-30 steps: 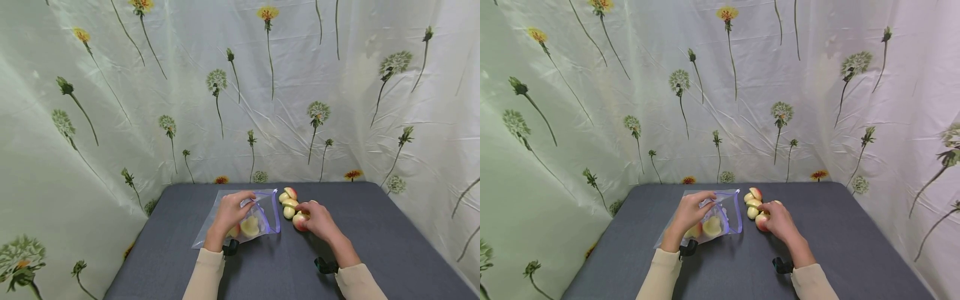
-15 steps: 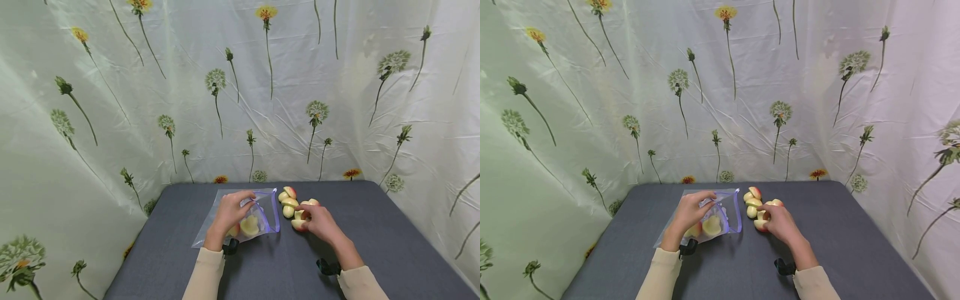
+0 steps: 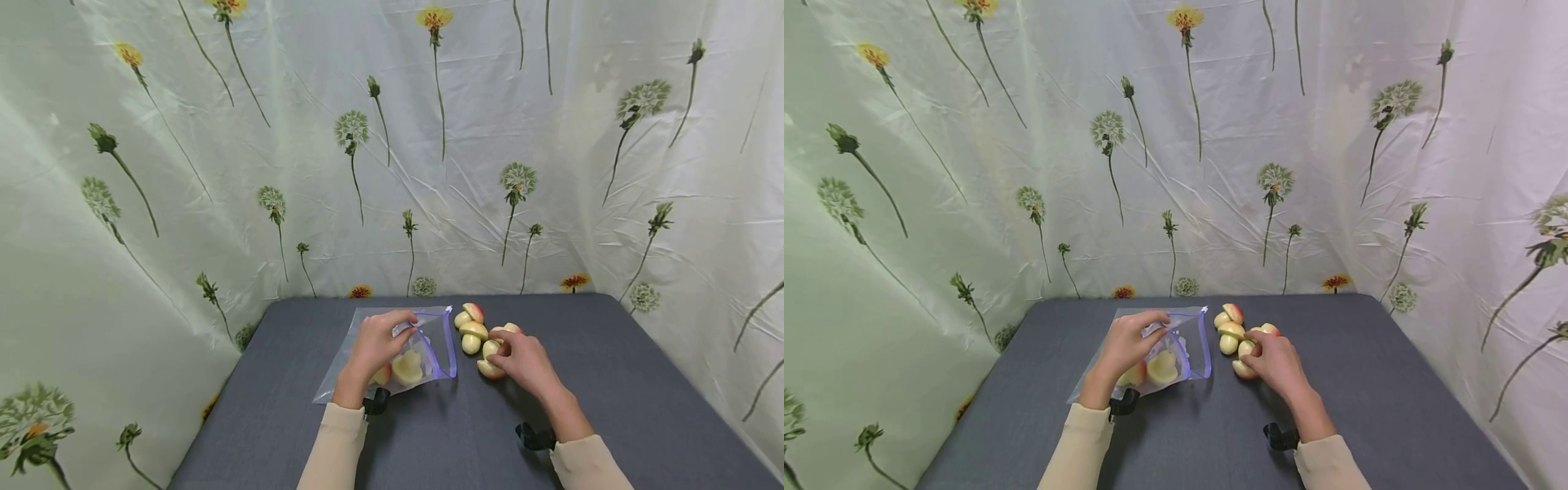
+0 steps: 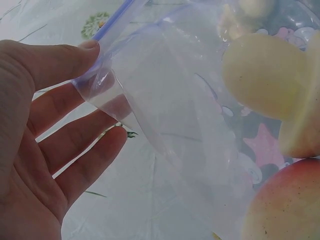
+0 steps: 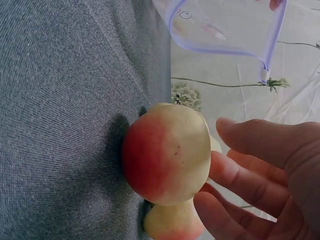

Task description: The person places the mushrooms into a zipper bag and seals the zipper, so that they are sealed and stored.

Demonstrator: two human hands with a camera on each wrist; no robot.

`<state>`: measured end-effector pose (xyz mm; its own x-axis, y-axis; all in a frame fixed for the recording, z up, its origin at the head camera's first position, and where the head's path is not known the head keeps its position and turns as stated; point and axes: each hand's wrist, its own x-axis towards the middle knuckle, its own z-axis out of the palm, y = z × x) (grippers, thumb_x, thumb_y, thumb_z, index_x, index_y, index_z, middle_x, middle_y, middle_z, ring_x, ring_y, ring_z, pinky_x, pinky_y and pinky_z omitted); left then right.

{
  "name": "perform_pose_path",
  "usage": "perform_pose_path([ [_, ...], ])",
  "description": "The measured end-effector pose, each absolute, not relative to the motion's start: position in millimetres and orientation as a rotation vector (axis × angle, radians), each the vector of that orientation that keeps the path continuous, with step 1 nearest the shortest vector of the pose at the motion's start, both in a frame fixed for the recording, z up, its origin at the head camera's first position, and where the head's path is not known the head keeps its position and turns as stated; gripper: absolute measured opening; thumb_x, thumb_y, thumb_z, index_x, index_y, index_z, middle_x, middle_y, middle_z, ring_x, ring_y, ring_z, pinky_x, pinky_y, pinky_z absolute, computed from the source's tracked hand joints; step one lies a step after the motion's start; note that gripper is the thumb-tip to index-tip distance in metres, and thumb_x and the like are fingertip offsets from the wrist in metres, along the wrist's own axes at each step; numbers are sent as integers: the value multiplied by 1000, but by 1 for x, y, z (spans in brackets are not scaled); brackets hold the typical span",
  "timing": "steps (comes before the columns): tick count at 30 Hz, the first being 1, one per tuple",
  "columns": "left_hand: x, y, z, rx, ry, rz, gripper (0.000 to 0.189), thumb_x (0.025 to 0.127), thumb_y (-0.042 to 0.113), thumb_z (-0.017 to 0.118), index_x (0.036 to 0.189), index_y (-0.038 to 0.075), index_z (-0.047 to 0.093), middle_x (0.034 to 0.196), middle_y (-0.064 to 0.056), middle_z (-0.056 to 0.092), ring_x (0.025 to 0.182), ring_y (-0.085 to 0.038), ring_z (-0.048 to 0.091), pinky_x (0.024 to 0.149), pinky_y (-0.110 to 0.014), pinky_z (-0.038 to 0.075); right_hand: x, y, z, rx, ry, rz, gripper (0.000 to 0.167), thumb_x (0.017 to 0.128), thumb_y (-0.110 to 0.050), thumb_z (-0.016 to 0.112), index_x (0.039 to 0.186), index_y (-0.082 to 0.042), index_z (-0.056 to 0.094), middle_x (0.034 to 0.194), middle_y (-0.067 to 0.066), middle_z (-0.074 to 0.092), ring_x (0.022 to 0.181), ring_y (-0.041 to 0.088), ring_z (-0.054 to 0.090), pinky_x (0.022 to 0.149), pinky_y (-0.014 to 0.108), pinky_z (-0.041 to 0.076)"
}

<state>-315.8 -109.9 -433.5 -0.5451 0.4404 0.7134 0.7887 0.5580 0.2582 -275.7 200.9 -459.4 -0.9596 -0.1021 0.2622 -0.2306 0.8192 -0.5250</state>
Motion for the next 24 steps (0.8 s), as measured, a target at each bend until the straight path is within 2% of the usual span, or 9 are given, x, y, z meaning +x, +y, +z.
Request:
perform_pose_path([
  [10, -315, -110, -432, -969, -2212, -767, 15, 87, 13, 81, 101, 17, 76, 100, 5, 75, 79, -12, 70, 67, -34, 55, -273, 200, -458, 157, -2835, 777, 35, 81, -34, 83, 107, -11, 75, 67, -4, 58, 57, 13, 50, 54, 33, 39],
  [15, -316, -110, -432, -979, -2212, -786, 14, 88, 12, 80, 101, 16, 76, 99, 4, 75, 79, -18, 72, 67, -35, 55, -271, 199, -458, 142, -2855, 750, 34, 80, -35, 83, 104, -12, 75, 67, -5, 57, 58, 14, 50, 53, 34, 38],
  [20, -316, -110, -432, -981, -2221, -785, 14, 88, 11, 80, 100, 17, 76, 99, 5, 75, 79, -16, 71, 66, -34, 55, -270, 200, -459, 113, -2876, 697, 29, 80, -38, 83, 99, -17, 73, 65, -5, 52, 58, 16, 47, 52, 34, 35],
  [24, -315, -110, -432, -979, -2215, -784, 15, 88, 11, 80, 100, 17, 75, 99, 5, 75, 79, -16, 71, 67, -34, 55, -268, 200, -458, 93, -2900, 669, 28, 81, -39, 83, 96, -19, 72, 67, -5, 54, 60, 16, 49, 52, 35, 36],
])
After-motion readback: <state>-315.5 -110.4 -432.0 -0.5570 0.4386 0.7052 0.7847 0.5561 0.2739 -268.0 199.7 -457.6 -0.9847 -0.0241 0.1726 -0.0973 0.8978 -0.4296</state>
